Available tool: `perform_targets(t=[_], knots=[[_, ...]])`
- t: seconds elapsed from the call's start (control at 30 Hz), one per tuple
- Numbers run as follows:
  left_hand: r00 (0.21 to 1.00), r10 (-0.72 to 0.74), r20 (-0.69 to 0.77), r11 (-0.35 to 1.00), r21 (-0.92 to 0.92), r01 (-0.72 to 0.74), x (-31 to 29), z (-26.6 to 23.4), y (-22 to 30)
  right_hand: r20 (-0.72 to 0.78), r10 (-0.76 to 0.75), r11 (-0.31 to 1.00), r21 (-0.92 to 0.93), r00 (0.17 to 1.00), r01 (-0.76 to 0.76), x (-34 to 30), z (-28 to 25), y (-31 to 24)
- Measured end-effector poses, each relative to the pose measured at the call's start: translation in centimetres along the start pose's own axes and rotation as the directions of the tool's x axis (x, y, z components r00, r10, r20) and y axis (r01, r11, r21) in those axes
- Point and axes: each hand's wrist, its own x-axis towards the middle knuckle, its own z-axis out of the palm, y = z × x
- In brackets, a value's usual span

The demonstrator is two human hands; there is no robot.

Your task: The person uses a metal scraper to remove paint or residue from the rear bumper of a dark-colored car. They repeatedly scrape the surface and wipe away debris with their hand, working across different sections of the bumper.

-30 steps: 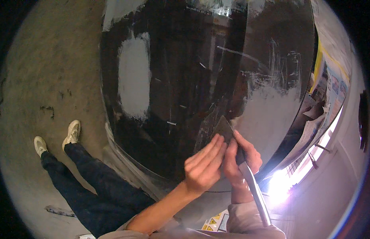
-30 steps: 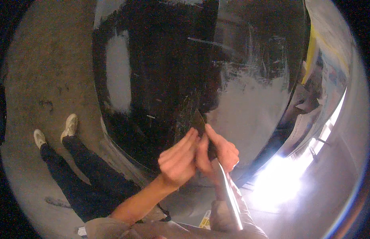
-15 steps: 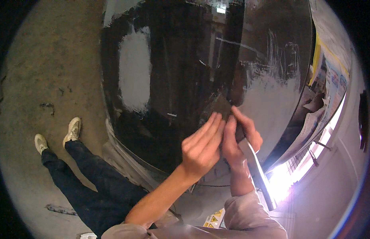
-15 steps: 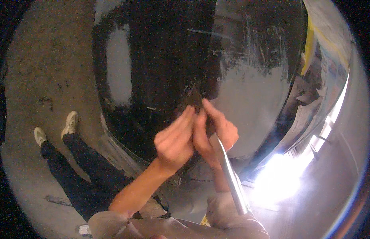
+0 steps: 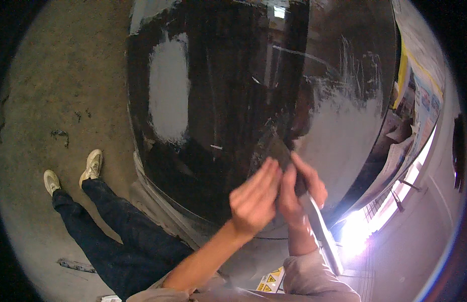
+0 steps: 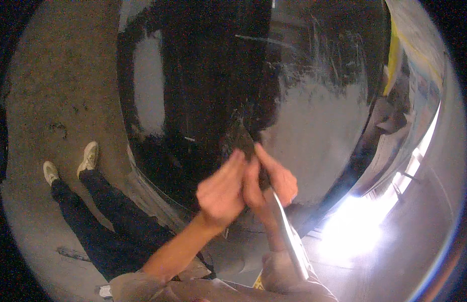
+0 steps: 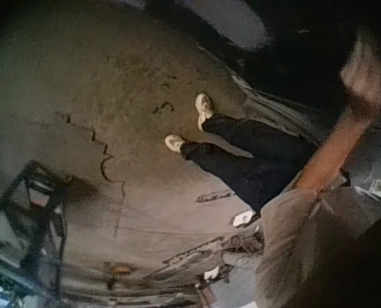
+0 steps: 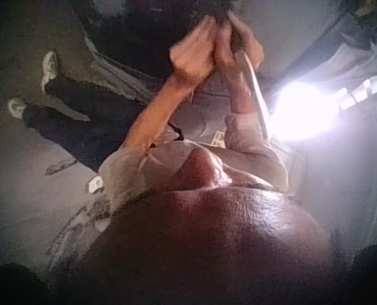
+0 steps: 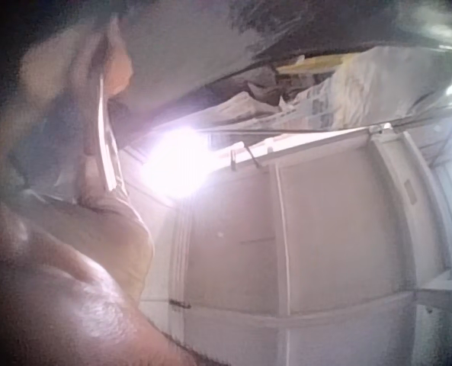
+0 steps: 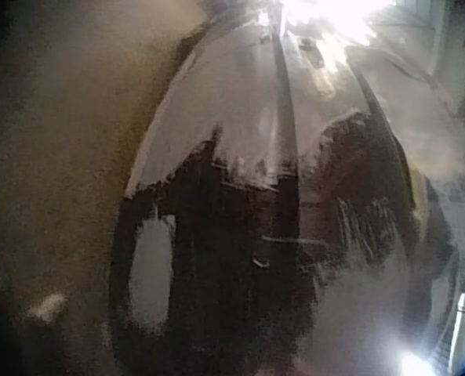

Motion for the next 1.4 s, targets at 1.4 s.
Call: perform_targets(t=[1.4], knots=[[0.990,-0.077,0.116,0.997,-0.002,0.077,-3.6,-1.4,1.3,0.248,0.160,0.985,0.029,0.955,-0.173,-2.1,-3.5,-2.2]])
